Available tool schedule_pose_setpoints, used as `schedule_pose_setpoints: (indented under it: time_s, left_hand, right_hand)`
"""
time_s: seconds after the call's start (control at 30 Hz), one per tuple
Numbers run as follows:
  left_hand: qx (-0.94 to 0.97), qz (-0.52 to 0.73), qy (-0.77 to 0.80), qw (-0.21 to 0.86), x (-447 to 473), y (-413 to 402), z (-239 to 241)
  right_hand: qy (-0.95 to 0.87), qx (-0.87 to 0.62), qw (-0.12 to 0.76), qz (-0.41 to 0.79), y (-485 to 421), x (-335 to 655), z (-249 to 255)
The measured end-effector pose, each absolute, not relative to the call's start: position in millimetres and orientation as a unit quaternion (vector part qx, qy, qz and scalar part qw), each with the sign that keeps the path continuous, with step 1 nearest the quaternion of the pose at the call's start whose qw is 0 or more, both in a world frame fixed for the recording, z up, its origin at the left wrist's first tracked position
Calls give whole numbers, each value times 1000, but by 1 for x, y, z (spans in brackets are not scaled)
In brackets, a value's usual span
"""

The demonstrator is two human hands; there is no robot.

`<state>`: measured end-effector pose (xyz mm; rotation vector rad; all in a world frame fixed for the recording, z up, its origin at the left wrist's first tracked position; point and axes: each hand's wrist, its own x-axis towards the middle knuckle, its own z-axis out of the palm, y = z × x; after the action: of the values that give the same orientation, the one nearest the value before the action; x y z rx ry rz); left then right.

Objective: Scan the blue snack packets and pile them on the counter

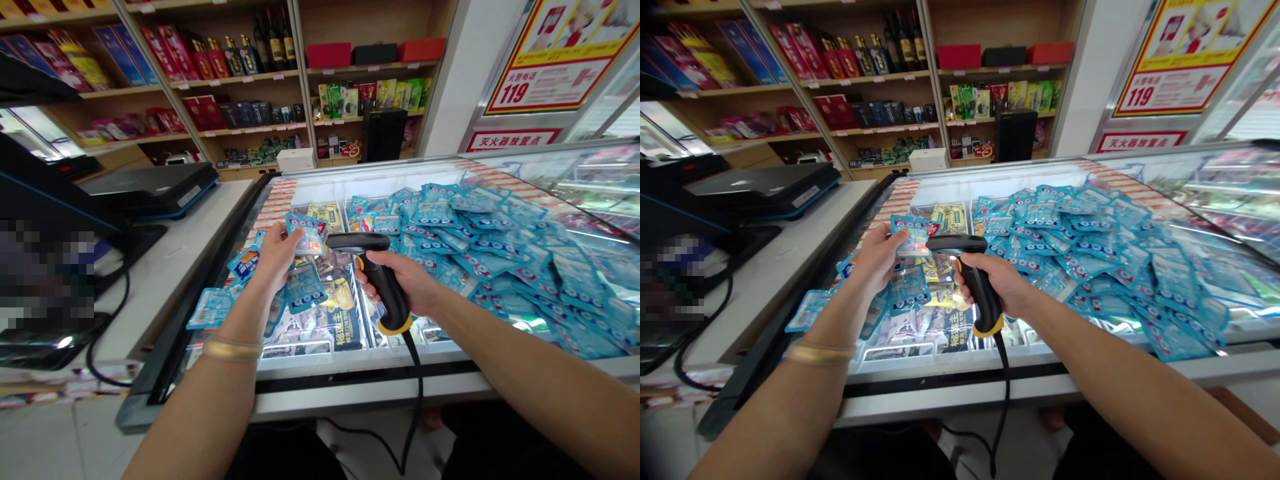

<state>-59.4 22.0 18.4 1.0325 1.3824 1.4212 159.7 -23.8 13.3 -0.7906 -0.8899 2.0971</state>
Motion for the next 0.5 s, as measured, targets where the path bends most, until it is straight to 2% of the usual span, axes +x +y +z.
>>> schedule_pose_setpoints:
  time_s: [0.23,0.5]
  left_hand:
    - [419,581,565,409,-60,24,18]
    - [459,606,505,408,-8,33,48]
  right_hand:
    - [-335,-308,362,814,-24,160,16]
    - [-331,-281,478,763,-30,210,45]
